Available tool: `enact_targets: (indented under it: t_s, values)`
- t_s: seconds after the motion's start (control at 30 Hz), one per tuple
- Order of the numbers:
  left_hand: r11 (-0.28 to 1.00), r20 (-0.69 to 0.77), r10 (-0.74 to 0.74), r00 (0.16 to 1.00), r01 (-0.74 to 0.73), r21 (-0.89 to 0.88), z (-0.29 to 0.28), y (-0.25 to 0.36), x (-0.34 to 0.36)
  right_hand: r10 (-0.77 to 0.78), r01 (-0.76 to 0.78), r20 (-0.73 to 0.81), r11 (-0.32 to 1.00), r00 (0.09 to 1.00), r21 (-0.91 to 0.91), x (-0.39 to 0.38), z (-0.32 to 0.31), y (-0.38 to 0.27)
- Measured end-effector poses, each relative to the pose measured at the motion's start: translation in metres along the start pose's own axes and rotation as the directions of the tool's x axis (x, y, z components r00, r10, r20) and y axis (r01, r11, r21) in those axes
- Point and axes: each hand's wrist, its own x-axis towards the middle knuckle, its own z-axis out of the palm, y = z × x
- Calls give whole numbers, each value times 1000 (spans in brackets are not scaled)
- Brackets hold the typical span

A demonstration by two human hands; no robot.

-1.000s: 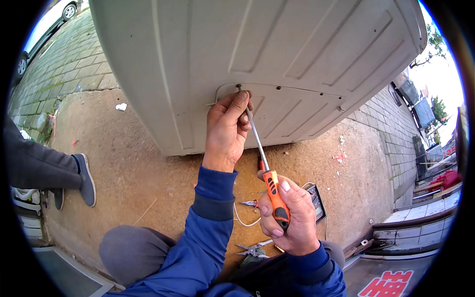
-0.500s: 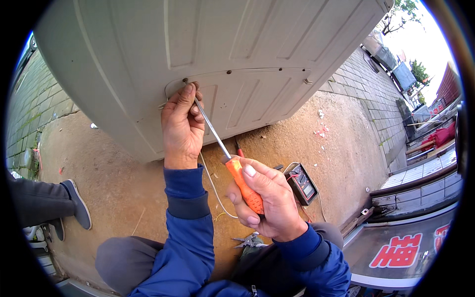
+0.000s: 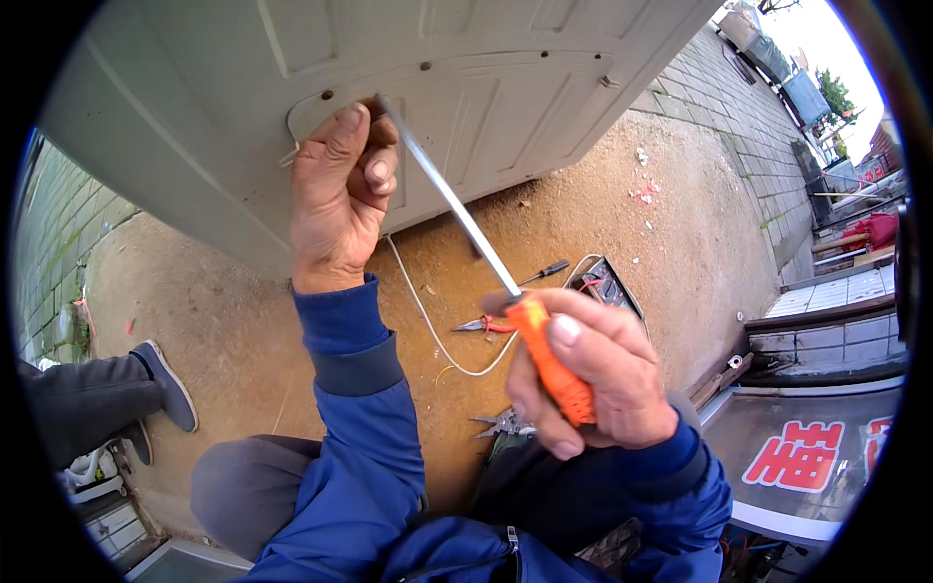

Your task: The person removes a panel from the bottom of a white appliance using a screwdriver, then reattaches it and secures it with screws. They also handle a power cord and use a multimeter to test electrical connections.

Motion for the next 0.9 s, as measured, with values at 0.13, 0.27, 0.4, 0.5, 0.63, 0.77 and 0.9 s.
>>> enact_targets:
  t_s: [0.13,0.27,0.4,0.5,0.63,0.77,0.9]
  values:
    - [982,-4,-53,999,53,179,3,-25,-5,-479,287,-312,817,820,-501,-60,-76,-25]
    - [841,-81,-213,974,225,492,-9,-84,-9,-412,20,-552,814,725,-581,-112,-168,16]
    - [461,-79,-456,887,311,831,-46,-174,-33,-59,-173,-691,950,720,-260,-138,-230,140]
    - [57,-71,-607,791,133,989,-57,-225,-75,128,-170,-743,985,657,19,-131,-251,253]
    - [-329,-88,-716,693,-224,917,-61,-264,-143,178,-254,-706,967,685,-3,-101,-233,328]
    - [-399,-58,-711,700,-334,854,-67,-286,-181,-31,-251,-645,906,764,-341,-97,-232,352]
    - [-458,-102,-685,722,-317,831,-80,-296,-191,32,-422,-582,721,813,-549,-88,-225,309]
